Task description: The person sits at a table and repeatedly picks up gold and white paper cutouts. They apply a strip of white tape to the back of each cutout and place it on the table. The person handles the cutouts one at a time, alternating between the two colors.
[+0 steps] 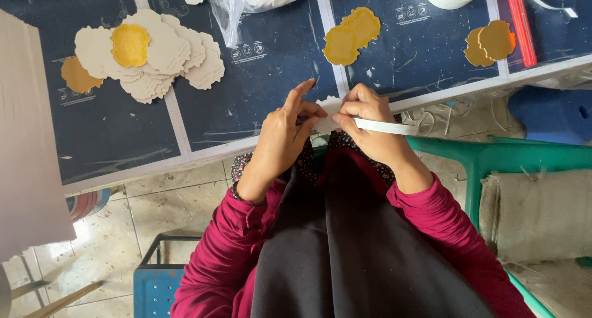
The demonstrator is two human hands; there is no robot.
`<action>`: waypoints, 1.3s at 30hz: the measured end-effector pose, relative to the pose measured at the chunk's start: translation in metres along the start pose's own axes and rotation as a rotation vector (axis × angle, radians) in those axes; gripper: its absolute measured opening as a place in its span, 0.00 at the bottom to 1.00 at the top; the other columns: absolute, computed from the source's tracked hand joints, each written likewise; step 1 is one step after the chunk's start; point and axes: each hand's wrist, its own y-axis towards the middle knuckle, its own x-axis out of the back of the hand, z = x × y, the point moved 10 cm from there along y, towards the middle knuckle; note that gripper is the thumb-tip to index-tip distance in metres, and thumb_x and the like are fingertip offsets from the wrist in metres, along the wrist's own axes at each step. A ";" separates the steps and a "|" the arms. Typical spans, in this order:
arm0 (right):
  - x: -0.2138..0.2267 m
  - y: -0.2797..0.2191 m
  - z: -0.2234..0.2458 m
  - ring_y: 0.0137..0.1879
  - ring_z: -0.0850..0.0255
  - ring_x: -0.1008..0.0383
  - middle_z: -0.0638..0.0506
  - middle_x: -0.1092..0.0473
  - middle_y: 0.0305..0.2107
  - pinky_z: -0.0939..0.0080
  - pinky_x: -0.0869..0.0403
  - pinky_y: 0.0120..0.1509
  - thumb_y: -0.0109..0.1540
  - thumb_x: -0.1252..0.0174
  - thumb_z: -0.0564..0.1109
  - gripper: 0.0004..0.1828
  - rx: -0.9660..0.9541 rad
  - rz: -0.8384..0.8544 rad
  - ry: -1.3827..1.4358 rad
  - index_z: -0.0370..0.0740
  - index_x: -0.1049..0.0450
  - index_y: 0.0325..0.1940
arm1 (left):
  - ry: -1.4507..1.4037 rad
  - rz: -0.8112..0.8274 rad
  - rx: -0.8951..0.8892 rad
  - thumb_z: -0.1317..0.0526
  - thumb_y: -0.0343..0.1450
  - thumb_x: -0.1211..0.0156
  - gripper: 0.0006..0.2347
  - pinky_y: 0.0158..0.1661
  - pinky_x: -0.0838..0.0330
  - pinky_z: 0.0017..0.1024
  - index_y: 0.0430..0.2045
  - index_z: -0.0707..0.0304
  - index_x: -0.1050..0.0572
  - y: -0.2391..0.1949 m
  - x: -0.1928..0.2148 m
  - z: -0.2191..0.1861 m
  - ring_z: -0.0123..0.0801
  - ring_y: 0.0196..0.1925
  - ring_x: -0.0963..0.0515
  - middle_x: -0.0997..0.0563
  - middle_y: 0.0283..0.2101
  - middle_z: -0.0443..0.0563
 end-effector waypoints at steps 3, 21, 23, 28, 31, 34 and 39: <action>-0.002 0.001 0.000 0.45 0.46 0.27 0.47 0.34 0.35 0.51 0.32 0.51 0.68 0.38 0.42 0.17 -0.009 -0.008 -0.054 0.36 0.26 0.25 | 0.052 -0.021 -0.006 0.71 0.67 0.32 0.33 0.49 0.26 0.42 0.69 0.64 0.41 0.000 -0.002 -0.003 0.44 0.44 0.14 0.13 0.41 0.48; 0.030 0.003 -0.009 0.32 0.55 0.33 0.53 0.37 0.18 0.58 0.38 0.41 0.59 0.24 0.43 0.18 -0.052 -0.100 -0.174 0.40 0.28 0.24 | 0.167 -0.057 0.012 0.72 0.66 0.30 0.36 0.48 0.28 0.36 0.70 0.59 0.41 -0.003 -0.005 -0.008 0.38 0.44 0.15 0.14 0.41 0.43; 0.027 -0.001 -0.008 0.32 0.56 0.33 0.53 0.35 0.20 0.58 0.37 0.42 0.61 0.25 0.45 0.17 -0.033 -0.110 -0.198 0.39 0.27 0.26 | 0.284 -0.107 -0.126 0.70 0.68 0.32 0.31 0.49 0.28 0.35 0.68 0.58 0.36 -0.012 -0.009 -0.016 0.36 0.42 0.15 0.14 0.41 0.42; 0.026 -0.008 0.001 0.36 0.51 0.27 0.50 0.31 0.23 0.56 0.31 0.44 0.62 0.26 0.44 0.14 0.046 -0.123 -0.352 0.38 0.24 0.29 | 0.631 -0.232 -0.425 0.63 0.75 0.40 0.16 0.56 0.30 0.32 0.60 0.55 0.24 -0.042 -0.035 -0.035 0.30 0.44 0.19 0.16 0.42 0.41; 0.030 -0.014 0.015 0.40 0.48 0.26 0.46 0.30 0.29 0.54 0.28 0.42 0.67 0.33 0.42 0.10 0.051 -0.183 -0.459 0.36 0.22 0.32 | 0.776 -0.269 -0.443 0.62 0.73 0.39 0.19 0.61 0.33 0.40 0.61 0.58 0.24 -0.046 -0.044 -0.047 0.34 0.49 0.24 0.21 0.49 0.46; 0.035 -0.019 0.020 0.39 0.47 0.27 0.43 0.29 0.32 0.53 0.27 0.41 0.68 0.34 0.42 0.09 0.056 -0.223 -0.534 0.31 0.20 0.46 | 0.850 -0.290 -0.443 0.67 0.73 0.39 0.19 0.61 0.33 0.44 0.61 0.62 0.25 -0.044 -0.047 -0.057 0.36 0.49 0.27 0.26 0.50 0.49; 0.030 -0.032 0.033 0.31 0.52 0.30 0.48 0.34 0.22 0.54 0.30 0.40 0.68 0.36 0.40 0.16 0.268 -0.309 -0.467 0.36 0.30 0.26 | 0.983 -0.281 -0.477 0.69 0.70 0.36 0.15 0.55 0.28 0.48 0.52 0.66 0.19 -0.037 -0.047 -0.080 0.39 0.43 0.26 0.27 0.44 0.51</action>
